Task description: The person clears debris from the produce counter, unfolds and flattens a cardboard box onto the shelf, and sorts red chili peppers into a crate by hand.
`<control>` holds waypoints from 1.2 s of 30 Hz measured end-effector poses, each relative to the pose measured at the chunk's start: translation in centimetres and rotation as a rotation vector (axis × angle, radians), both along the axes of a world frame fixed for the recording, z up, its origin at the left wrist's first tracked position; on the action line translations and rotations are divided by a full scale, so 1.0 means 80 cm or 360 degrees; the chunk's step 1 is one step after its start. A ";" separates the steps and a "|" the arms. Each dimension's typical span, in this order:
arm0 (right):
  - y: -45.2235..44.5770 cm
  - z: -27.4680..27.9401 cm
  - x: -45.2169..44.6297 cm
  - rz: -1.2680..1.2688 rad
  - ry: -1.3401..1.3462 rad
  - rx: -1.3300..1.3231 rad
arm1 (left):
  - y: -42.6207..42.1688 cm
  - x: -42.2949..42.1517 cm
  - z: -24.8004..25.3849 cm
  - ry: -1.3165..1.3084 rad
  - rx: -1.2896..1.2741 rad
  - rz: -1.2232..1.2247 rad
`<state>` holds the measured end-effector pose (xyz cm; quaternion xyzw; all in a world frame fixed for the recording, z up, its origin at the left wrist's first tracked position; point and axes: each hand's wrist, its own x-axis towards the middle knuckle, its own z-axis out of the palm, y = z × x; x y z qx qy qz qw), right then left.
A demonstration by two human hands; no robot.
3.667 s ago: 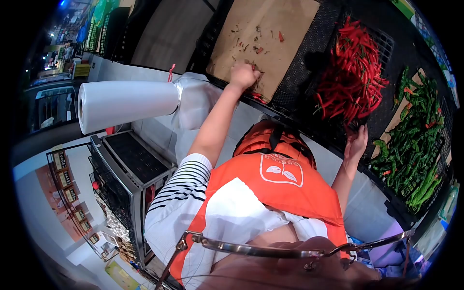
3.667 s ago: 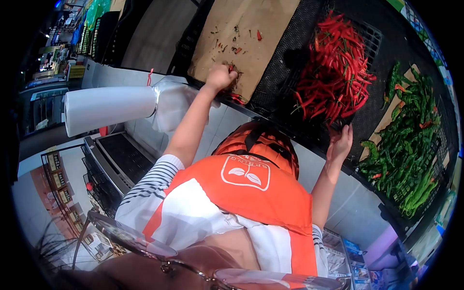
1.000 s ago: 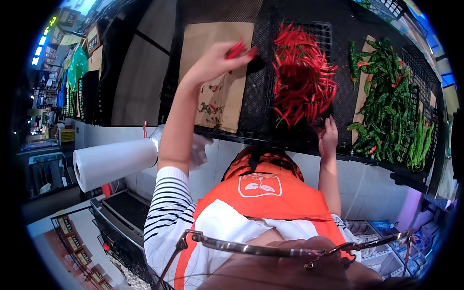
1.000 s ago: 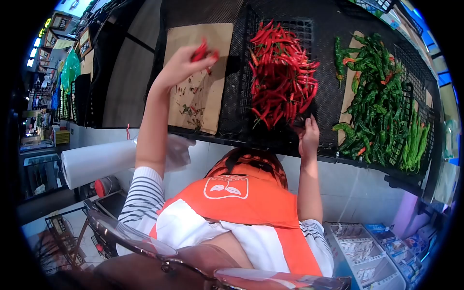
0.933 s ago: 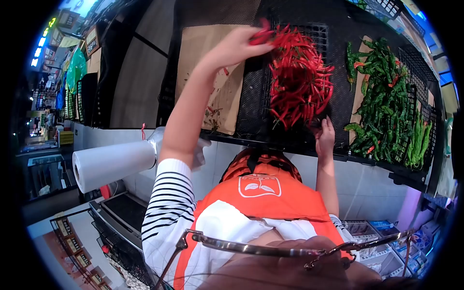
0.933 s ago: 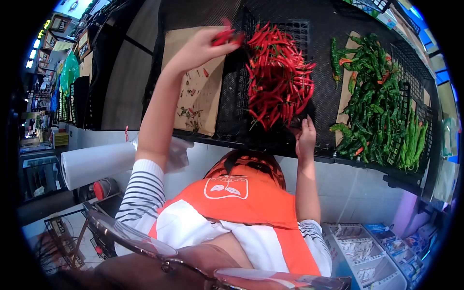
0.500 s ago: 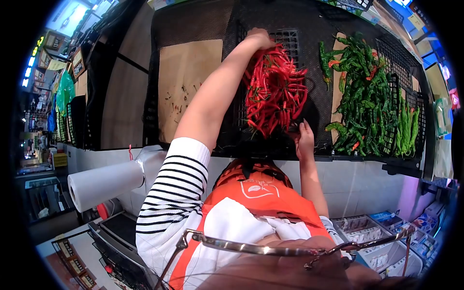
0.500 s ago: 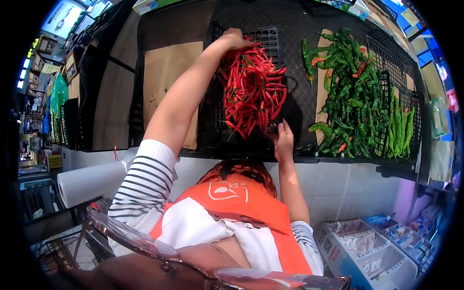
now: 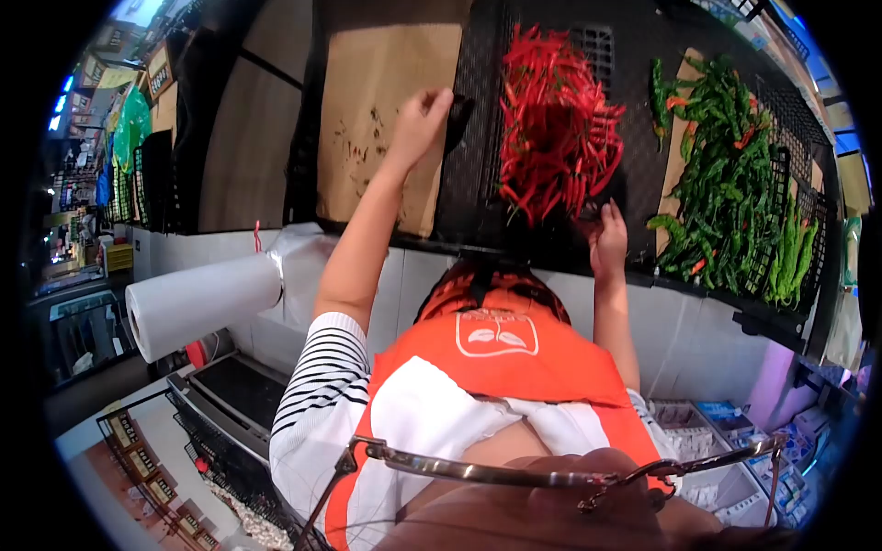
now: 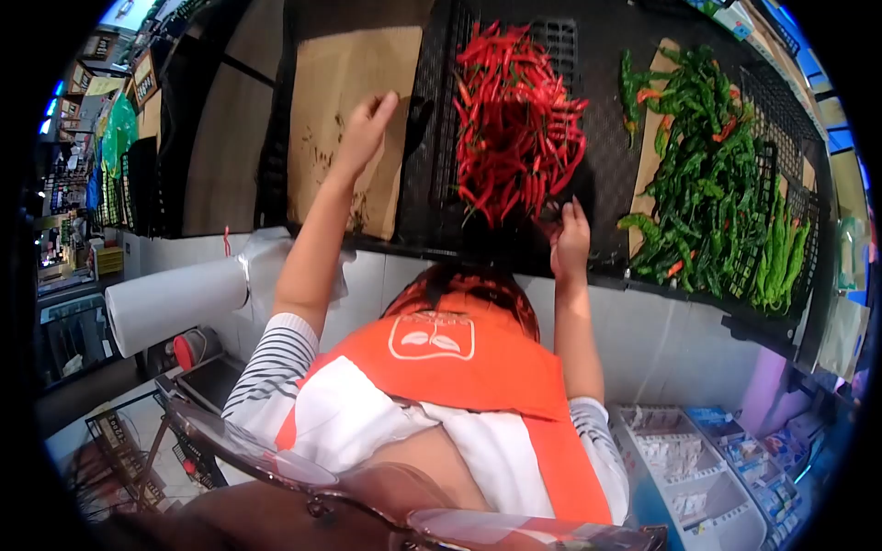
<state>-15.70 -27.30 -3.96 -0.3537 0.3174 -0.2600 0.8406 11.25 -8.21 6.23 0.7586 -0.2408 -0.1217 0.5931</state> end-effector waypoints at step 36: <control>-0.043 -0.040 0.001 0.0049 0.0844 -0.0466 | 0.011 -0.163 -0.091 0.0153 0.0352 -0.0296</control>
